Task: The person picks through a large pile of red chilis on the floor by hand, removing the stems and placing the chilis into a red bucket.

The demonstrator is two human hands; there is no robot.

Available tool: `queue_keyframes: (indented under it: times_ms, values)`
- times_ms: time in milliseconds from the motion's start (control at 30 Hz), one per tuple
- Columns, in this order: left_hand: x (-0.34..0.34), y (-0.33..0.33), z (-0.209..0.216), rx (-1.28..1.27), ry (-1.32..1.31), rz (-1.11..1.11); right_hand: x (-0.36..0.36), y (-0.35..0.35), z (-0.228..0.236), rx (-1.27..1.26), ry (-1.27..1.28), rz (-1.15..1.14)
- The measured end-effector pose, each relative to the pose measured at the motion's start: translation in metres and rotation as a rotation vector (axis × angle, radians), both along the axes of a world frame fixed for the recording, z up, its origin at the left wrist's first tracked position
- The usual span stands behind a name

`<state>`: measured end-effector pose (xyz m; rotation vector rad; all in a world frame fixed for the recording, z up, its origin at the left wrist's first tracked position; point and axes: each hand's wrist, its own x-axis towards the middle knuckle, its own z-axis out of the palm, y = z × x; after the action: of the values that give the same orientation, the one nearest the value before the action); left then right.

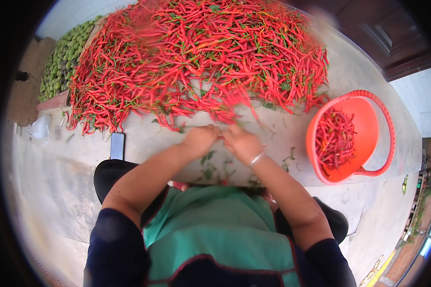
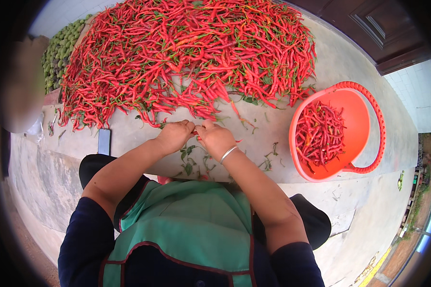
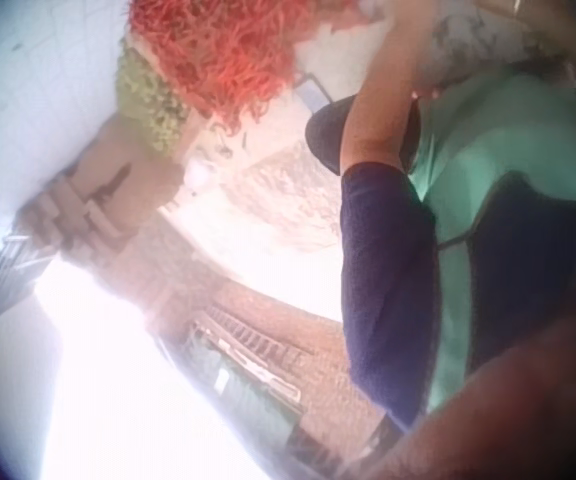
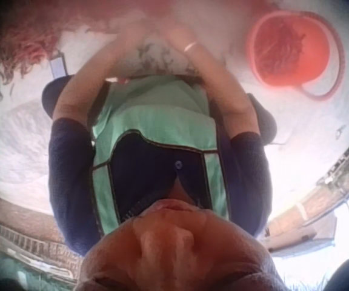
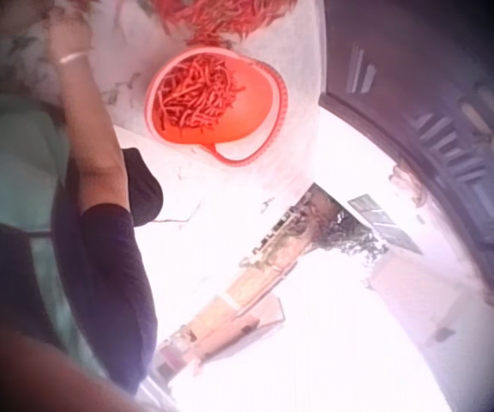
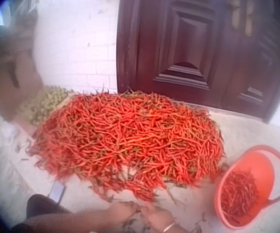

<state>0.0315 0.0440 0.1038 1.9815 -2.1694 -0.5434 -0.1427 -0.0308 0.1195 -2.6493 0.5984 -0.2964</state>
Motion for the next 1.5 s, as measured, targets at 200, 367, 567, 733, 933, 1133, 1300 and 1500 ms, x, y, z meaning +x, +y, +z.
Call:
queue_keyframes:
  times_ms: [200,367,567,733,933,1133,1300,1500]
  values:
    - [-0.005,0.028,0.065,0.324,0.977,0.121,-0.014,0.004,0.059,0.472,0.013,0.1]
    - [0.015,0.008,0.039,0.183,0.94,0.211,-0.01,-0.001,0.052,1.35,-0.316,-0.311]
    - [0.076,-0.054,-0.025,-0.057,-0.286,0.318,0.001,-0.005,0.0,1.505,-0.356,-0.592]
    - [0.094,-0.068,-0.042,-0.146,-0.465,0.055,0.011,-0.019,-0.018,1.412,-0.237,-0.536]
    - [0.081,-0.054,-0.027,-0.093,-0.337,-0.12,0.053,-0.037,-0.032,0.404,-0.15,-0.279]
    - [0.047,-0.006,0.02,-0.173,-0.017,0.079,0.072,-0.021,-0.024,0.369,-0.097,-0.198]
    - [0.027,0.032,0.06,-0.039,0.199,-0.128,0.041,0.001,0.039,0.184,0.314,0.153]
    - [0.035,0.022,0.091,0.699,1.168,-0.223,0.028,-0.027,0.091,1.253,0.397,0.392]
